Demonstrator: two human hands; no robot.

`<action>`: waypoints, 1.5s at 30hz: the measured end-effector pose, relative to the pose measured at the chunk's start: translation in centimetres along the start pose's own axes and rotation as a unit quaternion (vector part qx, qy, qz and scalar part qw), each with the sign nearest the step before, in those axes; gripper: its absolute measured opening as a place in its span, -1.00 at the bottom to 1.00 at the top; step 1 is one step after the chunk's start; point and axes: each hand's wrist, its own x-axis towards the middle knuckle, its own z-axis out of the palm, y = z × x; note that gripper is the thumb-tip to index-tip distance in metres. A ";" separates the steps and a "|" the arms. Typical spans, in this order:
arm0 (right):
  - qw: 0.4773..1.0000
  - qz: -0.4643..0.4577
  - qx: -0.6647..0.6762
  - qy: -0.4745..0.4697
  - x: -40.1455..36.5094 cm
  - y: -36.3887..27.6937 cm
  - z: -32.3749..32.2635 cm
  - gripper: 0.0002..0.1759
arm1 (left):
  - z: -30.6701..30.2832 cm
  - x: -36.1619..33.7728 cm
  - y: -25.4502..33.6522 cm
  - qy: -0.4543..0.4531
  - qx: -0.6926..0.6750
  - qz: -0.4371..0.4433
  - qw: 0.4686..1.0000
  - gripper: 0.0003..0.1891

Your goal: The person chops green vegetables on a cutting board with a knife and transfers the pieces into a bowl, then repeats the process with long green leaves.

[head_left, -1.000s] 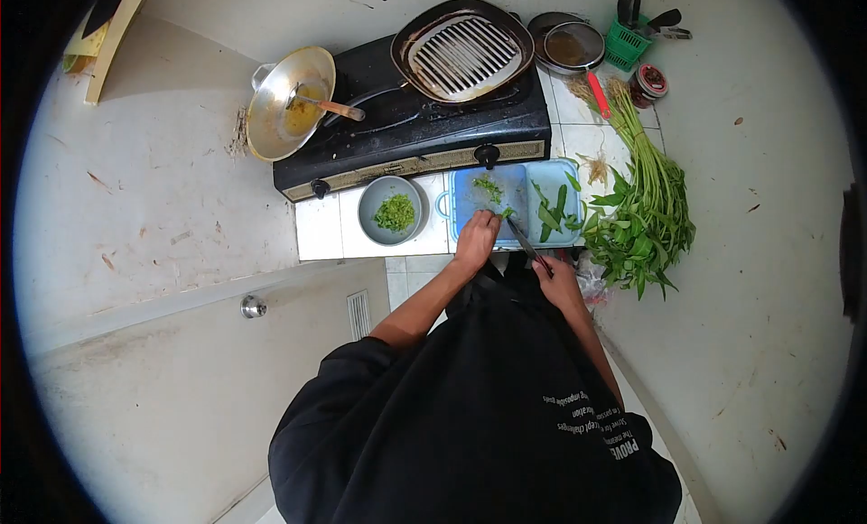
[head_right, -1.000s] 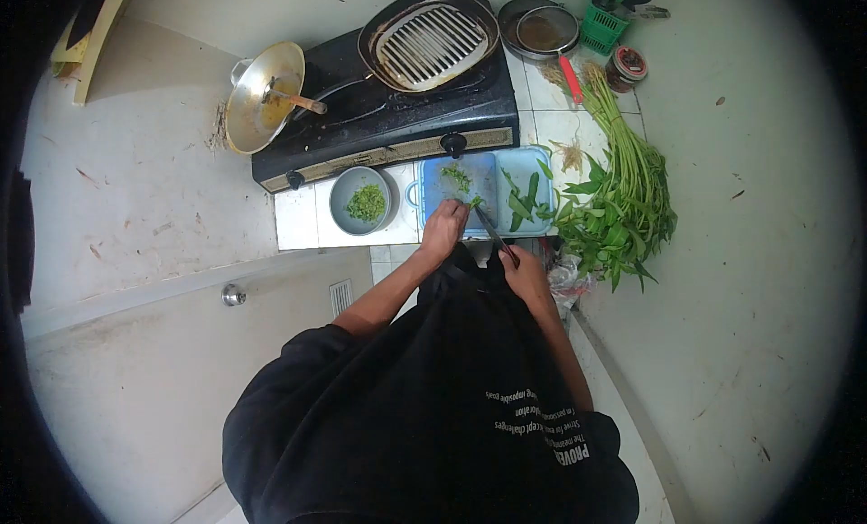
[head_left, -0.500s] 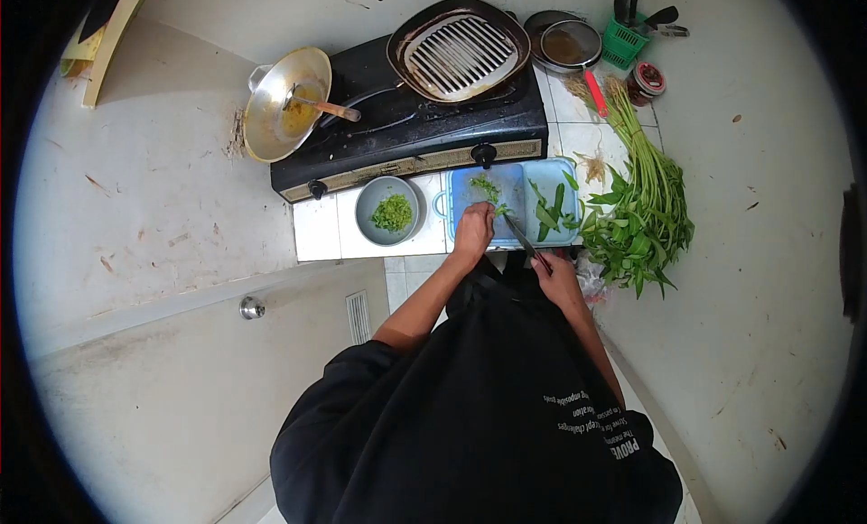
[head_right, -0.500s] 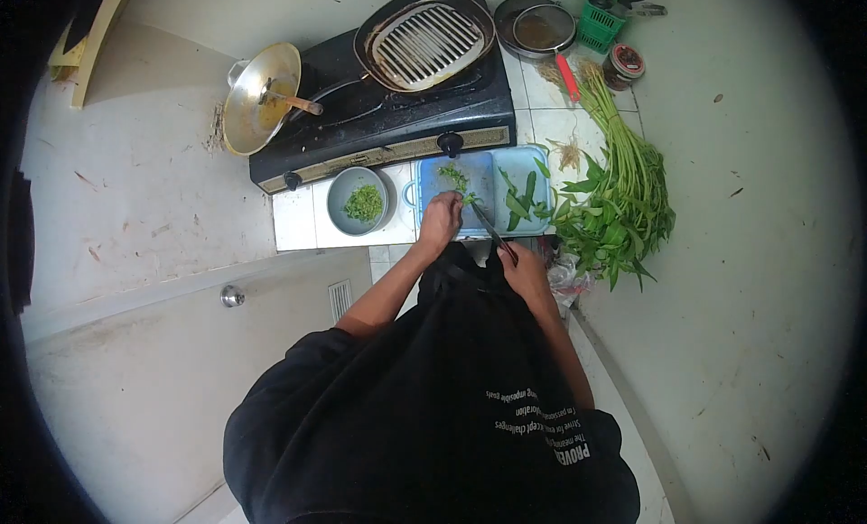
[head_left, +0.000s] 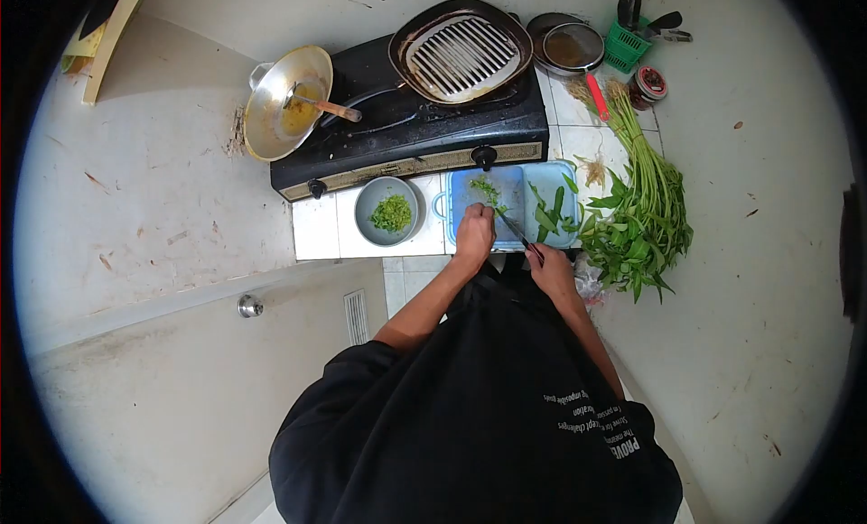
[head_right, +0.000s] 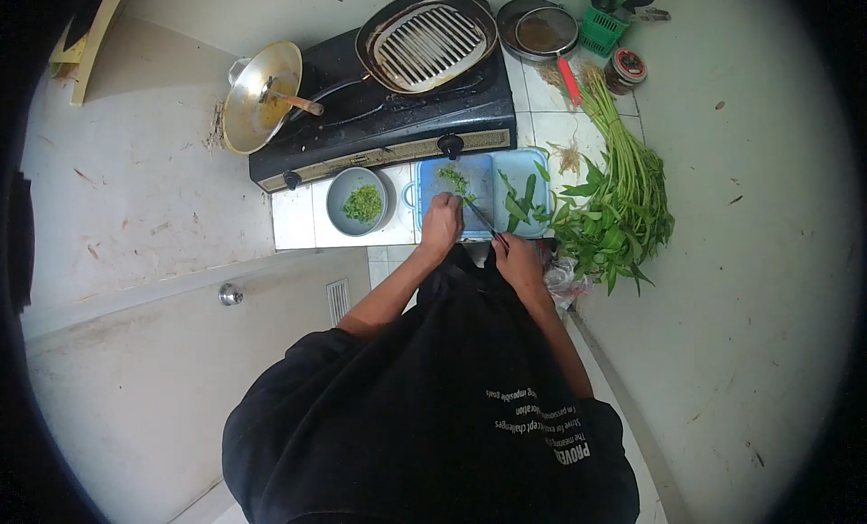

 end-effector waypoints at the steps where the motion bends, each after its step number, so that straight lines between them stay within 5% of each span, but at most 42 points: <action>1: 1.000 0.000 -0.001 -0.001 0.1 0.0 0.1 -0.71 | -0.1 -0.3 0.3 0.000 0.000 -0.001 1.000 -0.92; 13: 0.998 0.021 0.050 -0.016 0.3 1.3 0.6 -0.68 | 1.1 -0.6 -0.4 0.047 0.003 0.030 0.998 -0.92; 19: 0.998 -0.047 0.026 0.026 0.6 1.4 0.7 -0.73 | 1.2 -0.6 -0.8 0.067 -0.002 0.054 0.996 -0.92; 45: 0.997 -0.014 0.077 -0.007 -0.3 1.5 0.4 -0.65 | 1.8 -1.6 0.1 0.130 -0.078 -0.067 0.986 -0.86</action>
